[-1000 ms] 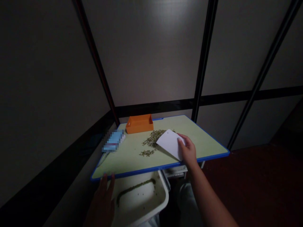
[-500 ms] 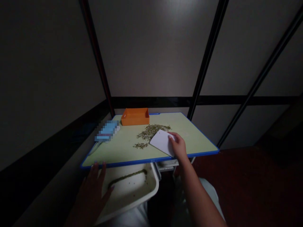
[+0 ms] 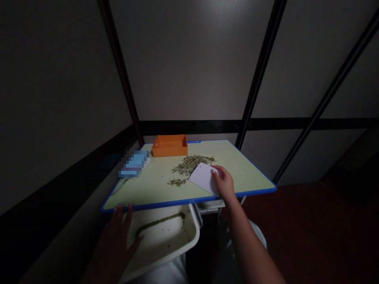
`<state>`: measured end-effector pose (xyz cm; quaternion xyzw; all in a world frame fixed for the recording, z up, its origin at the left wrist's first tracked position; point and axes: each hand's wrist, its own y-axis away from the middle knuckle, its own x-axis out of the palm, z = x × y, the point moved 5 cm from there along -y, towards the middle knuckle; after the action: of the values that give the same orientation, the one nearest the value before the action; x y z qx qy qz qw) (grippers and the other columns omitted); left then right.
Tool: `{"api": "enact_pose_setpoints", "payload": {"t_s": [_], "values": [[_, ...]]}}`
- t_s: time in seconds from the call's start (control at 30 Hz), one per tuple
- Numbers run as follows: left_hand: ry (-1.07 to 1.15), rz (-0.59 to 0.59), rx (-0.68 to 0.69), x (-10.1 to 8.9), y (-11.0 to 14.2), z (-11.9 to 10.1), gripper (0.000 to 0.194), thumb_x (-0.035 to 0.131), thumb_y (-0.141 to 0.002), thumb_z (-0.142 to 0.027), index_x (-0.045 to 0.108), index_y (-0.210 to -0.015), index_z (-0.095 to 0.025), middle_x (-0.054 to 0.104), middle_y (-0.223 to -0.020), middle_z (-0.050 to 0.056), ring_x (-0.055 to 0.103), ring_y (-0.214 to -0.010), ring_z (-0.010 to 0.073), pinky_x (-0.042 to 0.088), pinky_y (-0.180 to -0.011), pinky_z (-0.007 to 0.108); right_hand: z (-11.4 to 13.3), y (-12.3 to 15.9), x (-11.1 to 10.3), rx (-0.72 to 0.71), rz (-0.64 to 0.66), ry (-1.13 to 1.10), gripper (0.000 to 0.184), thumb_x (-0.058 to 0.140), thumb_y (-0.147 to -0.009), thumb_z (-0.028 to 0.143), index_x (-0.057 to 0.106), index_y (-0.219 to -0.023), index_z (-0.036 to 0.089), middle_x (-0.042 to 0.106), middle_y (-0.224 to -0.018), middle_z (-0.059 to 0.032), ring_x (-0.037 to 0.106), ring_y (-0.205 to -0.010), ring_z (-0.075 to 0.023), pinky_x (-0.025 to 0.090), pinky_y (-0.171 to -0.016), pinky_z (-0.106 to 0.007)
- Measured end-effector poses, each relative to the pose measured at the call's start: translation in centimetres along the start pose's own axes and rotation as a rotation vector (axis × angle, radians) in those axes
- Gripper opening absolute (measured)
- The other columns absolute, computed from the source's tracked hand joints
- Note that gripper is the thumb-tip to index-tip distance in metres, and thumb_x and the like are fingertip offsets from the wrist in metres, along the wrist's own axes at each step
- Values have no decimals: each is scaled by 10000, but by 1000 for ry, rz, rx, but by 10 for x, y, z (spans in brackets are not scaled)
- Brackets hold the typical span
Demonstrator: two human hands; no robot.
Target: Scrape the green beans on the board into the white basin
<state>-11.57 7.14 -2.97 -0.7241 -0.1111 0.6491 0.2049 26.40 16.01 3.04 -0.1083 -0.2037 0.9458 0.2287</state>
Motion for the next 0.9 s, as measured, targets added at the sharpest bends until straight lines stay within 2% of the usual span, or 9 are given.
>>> {"api": "enact_pose_setpoints", "payload": {"t_s": [0.53, 0.83, 0.9], "values": [[58, 15, -31, 4, -1, 4, 790, 444, -720, -495, 269, -1401, -136, 192, -1538, 185, 187, -1417, 309, 297, -1098, 493, -3, -4, 4, -41, 41, 4, 254, 567, -744, 318, 691, -937, 210, 710, -969, -64, 619, -949, -242, 449, -881, -374], [8, -40, 28, 3, 2, 3, 758, 419, -764, -494, 255, -1409, -132, 208, -1528, 203, 195, -1415, 311, 333, -1078, 481, -3, -3, 6, 19, 106, -109, 264, 612, -721, 357, 694, -915, 198, 705, -980, -68, 618, -917, -242, 456, -842, -368], [-7, -26, 17, 1, 3, 1, 744, 422, -773, -472, 246, -1414, -138, 218, -1524, 206, 218, -1407, 314, 358, -1059, 480, -6, -2, 4, 57, 84, -158, 303, 635, -700, 383, 695, -915, 178, 704, -977, -85, 618, -896, -247, 461, -818, -371]]}}
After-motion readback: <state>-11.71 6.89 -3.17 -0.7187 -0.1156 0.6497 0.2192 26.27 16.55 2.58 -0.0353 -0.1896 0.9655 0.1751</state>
